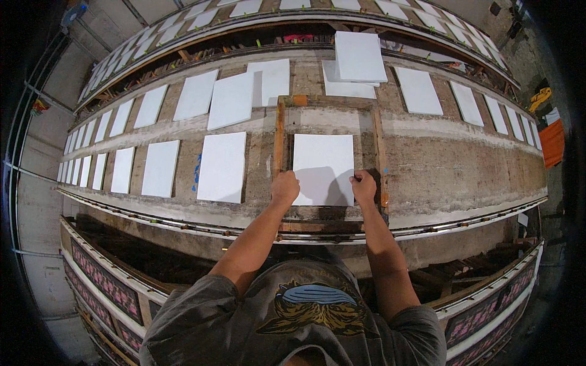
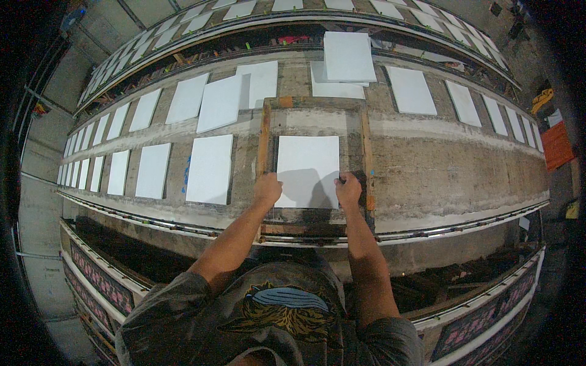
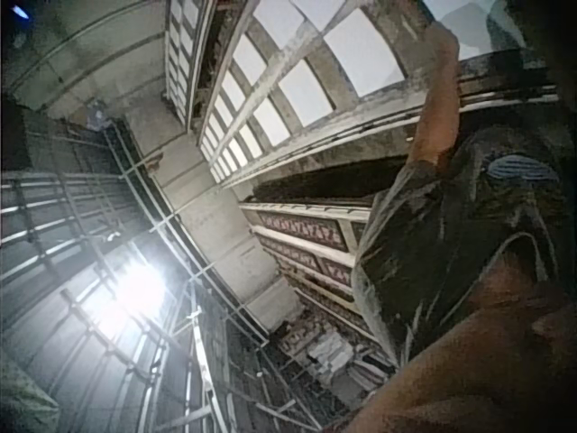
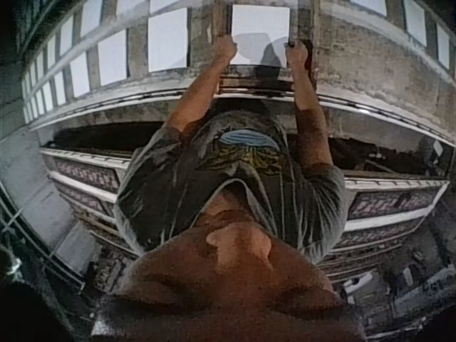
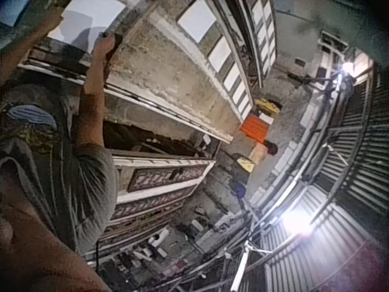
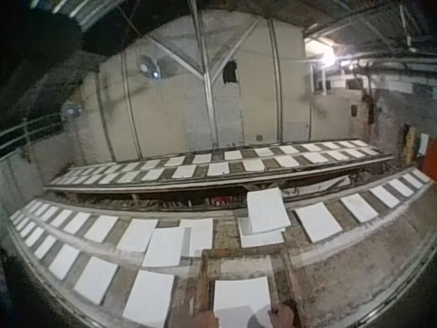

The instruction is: The person repeatedly picks up white rectangular sheets of paper and places them into wooden frames on a workbench. They smooth the paper with their hands to ensure it is flat within the frame before moving to the next sheet. The process is repeated continuously throughout the clip.

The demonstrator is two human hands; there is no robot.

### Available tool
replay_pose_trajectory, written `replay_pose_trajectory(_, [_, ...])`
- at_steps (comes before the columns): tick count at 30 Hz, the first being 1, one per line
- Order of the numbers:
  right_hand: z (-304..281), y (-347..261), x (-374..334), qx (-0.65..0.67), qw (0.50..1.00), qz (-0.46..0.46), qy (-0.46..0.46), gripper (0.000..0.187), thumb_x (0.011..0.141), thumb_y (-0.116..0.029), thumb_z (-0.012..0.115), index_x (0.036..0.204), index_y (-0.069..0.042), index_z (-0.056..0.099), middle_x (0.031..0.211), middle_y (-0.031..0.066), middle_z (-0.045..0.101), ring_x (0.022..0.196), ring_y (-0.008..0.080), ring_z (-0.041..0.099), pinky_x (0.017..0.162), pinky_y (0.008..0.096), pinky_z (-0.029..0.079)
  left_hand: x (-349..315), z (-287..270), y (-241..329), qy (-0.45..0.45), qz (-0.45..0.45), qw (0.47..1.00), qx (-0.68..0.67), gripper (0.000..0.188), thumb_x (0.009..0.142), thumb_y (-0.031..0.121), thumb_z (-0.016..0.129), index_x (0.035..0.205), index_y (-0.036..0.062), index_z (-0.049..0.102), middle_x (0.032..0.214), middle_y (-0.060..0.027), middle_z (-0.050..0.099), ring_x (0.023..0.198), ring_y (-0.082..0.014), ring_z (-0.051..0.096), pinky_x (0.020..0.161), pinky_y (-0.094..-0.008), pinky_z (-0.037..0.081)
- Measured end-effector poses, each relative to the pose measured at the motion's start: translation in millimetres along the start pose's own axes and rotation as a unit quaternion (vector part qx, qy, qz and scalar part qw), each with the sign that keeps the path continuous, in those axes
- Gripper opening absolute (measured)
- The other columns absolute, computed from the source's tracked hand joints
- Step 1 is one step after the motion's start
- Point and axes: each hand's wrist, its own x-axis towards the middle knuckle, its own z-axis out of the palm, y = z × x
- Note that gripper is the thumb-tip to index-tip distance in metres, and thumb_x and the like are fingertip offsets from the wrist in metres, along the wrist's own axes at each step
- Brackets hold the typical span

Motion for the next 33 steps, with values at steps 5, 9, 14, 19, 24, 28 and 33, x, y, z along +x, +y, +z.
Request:
replay_pose_trajectory(5, [1,1,0,-0.003,1.0,-0.003,0.003,0.027,0.082,-0.014,0.081,0.104,-0.001,0.075,0.1,0.0168,0.076,0.094,0.0313,0.074,0.084,0.0417,0.056,-3,-4,2,-0.001,-0.001,1.0,-0.004,0.033,0.094,0.029,0.069,0.107,-0.0007,0.068,0.11,-0.0241,0.071,0.107,-0.0411,0.068,0.09,-0.0527,0.055])
replay_pose_trajectory(9, [0,-1,-1,-0.008,1.0,-0.004,0.009,0.026,0.081,-0.014,0.082,0.104,-0.002,0.076,0.099,0.0162,0.077,0.093,0.0309,0.074,0.083,0.0407,0.057,-2,-2,0,0.008,0.007,1.0,-0.005,0.033,0.093,0.029,0.07,0.106,-0.0009,0.069,0.107,-0.0245,0.071,0.104,-0.0414,0.069,0.088,-0.0525,0.055])
replay_pose_trajectory(14, [1,-6,-1,-0.015,1.0,0.01,-0.002,0.025,0.082,-0.015,0.082,0.103,-0.003,0.078,0.096,0.0154,0.077,0.09,0.0324,0.074,0.08,0.0406,0.057,3,10,-7,0.042,0.017,0.999,0.017,0.032,0.092,0.028,0.071,0.104,-0.0014,0.07,0.1,-0.0249,0.071,0.098,-0.0421,0.071,0.084,-0.0529,0.057])
replay_pose_trajectory(19, [-5,-16,-4,-0.07,0.998,-0.006,-0.005,0.03,0.084,-0.015,0.079,0.111,-0.002,0.075,0.104,0.0191,0.074,0.097,0.0366,0.071,0.085,0.0432,0.057,-8,-7,6,0.039,0.047,0.998,0.023,0.033,0.093,0.026,0.068,0.114,-0.0002,0.067,0.114,-0.0226,0.068,0.102,-0.0429,0.069,0.09,-0.0526,0.056])
replay_pose_trajectory(24, [-10,-44,-13,-0.108,0.994,0.024,-0.025,0.043,0.088,-0.021,0.074,0.124,0.001,0.064,0.122,0.0258,0.062,0.11,0.0451,0.064,0.09,0.0522,0.055,-10,-3,21,0.091,0.168,0.976,0.104,0.058,0.099,0.04,0.058,0.144,0.0028,0.05,0.142,-0.0228,0.052,0.136,-0.0418,0.046,0.117,-0.0558,0.033])
replay_pose_trajectory(28, [-13,-65,-13,-0.176,0.983,-0.036,-0.03,0.044,0.092,-0.023,0.07,0.128,0.001,0.061,0.124,0.0242,0.061,0.119,0.043,0.059,0.096,0.0511,0.052,13,31,34,0.098,0.211,0.965,0.123,0.075,0.102,0.053,0.05,0.16,0.0084,0.03,0.167,-0.0213,0.018,0.156,-0.0409,0.011,0.124,-0.0572,0.017])
replay_pose_trajectory(33, [-1,-60,-16,-0.148,0.968,-0.203,-0.009,0.06,0.096,-0.028,0.065,0.146,0.0,0.047,0.141,0.0268,0.051,0.132,0.0407,0.051,0.108,0.0532,0.043,19,51,32,0.088,0.231,0.964,0.096,0.079,0.101,0.055,0.048,0.162,0.0106,0.023,0.168,-0.0248,0.011,0.156,-0.0449,0.008,0.125,-0.0584,0.011])
